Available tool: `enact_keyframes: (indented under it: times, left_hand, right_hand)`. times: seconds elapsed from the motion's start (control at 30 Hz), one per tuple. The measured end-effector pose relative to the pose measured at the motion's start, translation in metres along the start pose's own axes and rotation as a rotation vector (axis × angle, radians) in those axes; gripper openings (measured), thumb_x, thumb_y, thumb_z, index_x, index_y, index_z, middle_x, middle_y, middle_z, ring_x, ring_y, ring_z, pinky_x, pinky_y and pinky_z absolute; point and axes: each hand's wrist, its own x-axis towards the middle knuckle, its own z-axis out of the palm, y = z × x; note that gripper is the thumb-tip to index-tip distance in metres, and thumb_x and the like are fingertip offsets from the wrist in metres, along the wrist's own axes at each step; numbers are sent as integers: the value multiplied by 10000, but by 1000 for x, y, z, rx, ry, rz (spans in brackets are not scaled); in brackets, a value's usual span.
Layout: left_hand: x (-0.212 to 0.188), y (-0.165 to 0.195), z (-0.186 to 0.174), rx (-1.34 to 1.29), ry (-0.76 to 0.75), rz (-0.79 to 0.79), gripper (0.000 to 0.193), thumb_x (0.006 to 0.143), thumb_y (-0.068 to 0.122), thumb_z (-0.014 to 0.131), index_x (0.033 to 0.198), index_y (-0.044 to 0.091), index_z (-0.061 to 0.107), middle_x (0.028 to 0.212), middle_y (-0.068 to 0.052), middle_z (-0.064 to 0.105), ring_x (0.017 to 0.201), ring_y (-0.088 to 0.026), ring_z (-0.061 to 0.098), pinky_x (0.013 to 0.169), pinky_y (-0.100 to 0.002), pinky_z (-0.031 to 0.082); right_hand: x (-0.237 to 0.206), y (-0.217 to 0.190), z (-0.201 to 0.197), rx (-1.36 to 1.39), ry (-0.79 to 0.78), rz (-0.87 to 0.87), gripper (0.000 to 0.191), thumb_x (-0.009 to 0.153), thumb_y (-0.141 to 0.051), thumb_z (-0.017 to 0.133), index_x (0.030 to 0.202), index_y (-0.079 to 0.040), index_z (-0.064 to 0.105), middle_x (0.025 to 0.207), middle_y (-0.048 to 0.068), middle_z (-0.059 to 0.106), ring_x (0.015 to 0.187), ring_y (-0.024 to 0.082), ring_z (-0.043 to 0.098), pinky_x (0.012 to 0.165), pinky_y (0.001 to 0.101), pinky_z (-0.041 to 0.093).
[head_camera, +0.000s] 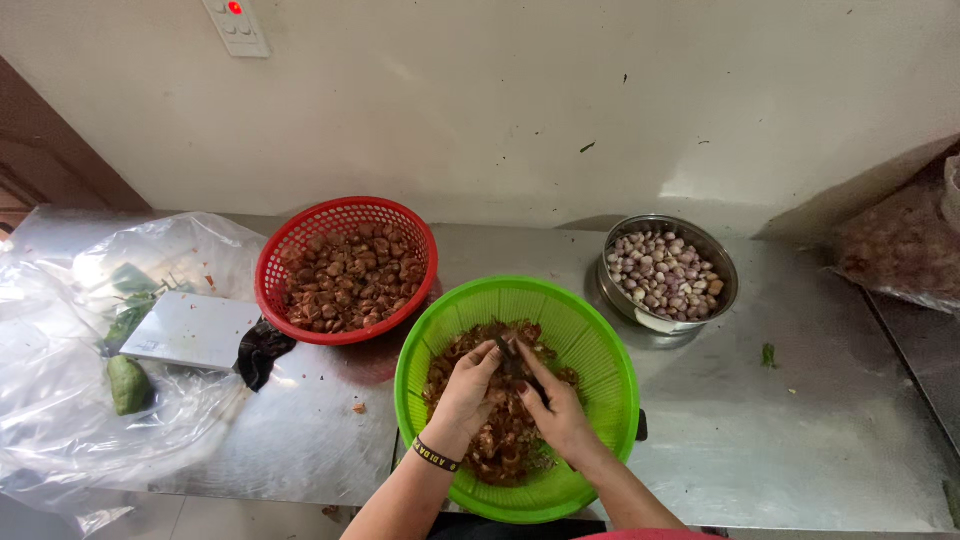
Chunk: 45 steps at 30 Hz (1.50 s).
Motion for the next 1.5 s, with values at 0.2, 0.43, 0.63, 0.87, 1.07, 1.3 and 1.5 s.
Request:
enact_keyframes:
  times: [0.2, 0.43, 0.63, 0.87, 1.07, 1.3, 1.5]
  left_hand:
    - [-9, 1, 6, 126, -13, 108, 256, 1018, 207, 594, 1218, 77, 689, 905, -12, 723, 581, -57, 597, 441, -214, 465]
    - [-2, -4, 5, 170, 0, 163, 197, 1038, 211, 622, 1130, 49, 686, 896, -2, 703, 617, -52, 591, 475, -213, 477]
    - [-4, 0, 10, 213, -54, 174, 228, 1032, 216, 583, 1155, 52, 683, 909, 10, 705, 679, -47, 634, 505, -225, 510]
    - [-15, 5, 20, 528, -97, 410, 263, 1039, 151, 634, 1247, 3, 698, 909, 34, 698, 755, -16, 592, 634, -183, 497]
    - [-22, 25, 18, 581, -79, 321, 261, 1001, 113, 589, 1247, 41, 638, 857, 30, 622, 712, -78, 532, 633, -246, 463]
    - [-26, 31, 17, 617, -202, 309, 144, 1016, 109, 634, 1124, 18, 607, 900, -8, 627, 781, -73, 552, 678, -249, 482]
    - [-25, 30, 7, 731, -204, 354, 101, 968, 73, 666, 1031, 7, 626, 890, -4, 661, 790, -63, 582, 702, -239, 510]
  right_hand:
    - [-4, -11, 1, -271, 83, -130, 587, 1025, -232, 573, 1591, -207, 420, 1140, 88, 697, 798, 160, 684, 705, 336, 556]
    - [-3, 10, 3, -232, 140, -90, 521, 1010, -252, 576, 1520, -172, 506, 1098, 56, 690, 689, 143, 620, 620, 319, 528]
    - [9, 38, 1, 278, 159, 66, 457, 1049, -226, 587, 1499, -149, 611, 909, 5, 676, 699, 60, 528, 624, 272, 474]
    - [9, 44, -10, 444, 176, 263, 451, 1027, -250, 575, 1468, -171, 625, 851, -51, 659, 667, 49, 545, 585, 249, 469]
    - [6, 34, -37, 314, 67, 130, 518, 1072, -255, 485, 1589, -225, 471, 772, -9, 573, 598, 68, 472, 528, 241, 408]
    - [-1, 8, -41, 200, -182, 14, 523, 1048, -147, 467, 1567, -201, 434, 1429, 14, 597, 1171, 63, 612, 977, 269, 526]
    - [-5, 8, -47, 239, -242, 55, 496, 1066, -183, 483, 1560, -192, 445, 1251, -29, 660, 938, 50, 628, 814, 237, 550]
